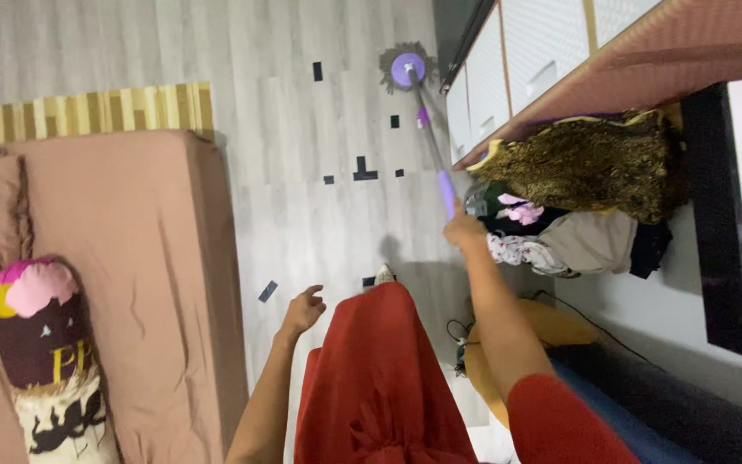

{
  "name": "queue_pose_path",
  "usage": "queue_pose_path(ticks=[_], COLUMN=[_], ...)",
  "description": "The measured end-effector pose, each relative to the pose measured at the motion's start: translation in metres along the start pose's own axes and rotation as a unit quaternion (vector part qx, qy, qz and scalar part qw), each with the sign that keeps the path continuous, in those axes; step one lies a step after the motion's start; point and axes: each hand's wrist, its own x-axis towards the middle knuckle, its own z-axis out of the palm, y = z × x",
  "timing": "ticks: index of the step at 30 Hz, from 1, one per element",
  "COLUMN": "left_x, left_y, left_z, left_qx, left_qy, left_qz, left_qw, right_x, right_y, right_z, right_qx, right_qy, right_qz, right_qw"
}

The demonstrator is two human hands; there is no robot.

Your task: The recorder uses a purple spin mop to clean the wood-look laminate floor of a bedroom and hallway.

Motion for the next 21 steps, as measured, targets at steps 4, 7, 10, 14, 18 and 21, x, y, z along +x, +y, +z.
queue_pose_path(ticks=[4,7,10,14,18,21], left_x=[-0.04,-0.059,-0.081,-0.129,-0.181,-0.208], left_y=[-0.025,-0.044,-0.078,-0.131,-0.156,-0.182], left_z=[0.023,0.036,0.053,0.083,0.091,0.096], left_qx=[0.072,0.147,0.196,0.193,0.322,0.241], left_qy=[-0.05,-0.083,-0.083,-0.069,-0.158,-0.144], left_qz=[0.018,0.064,0.071,0.14,0.089,-0.016], left_qw=[0.996,0.984,0.975,0.969,0.929,0.96], right_x=[-0.077,-0.122,-0.267,-0.387,-0.476,-0.467], right_y=[0.027,0.094,0.099,0.139,0.117,0.119], right_z=[0.005,0.072,0.11,0.209,0.238,0.265], right_qx=[0.003,-0.032,0.21,0.263,0.531,0.672], right_qy=[-0.044,0.002,-0.029,-0.062,-0.184,-0.228], right_qz=[0.056,0.009,0.045,-0.084,0.043,0.037], right_qw=[0.997,0.999,0.976,0.959,0.826,0.703])
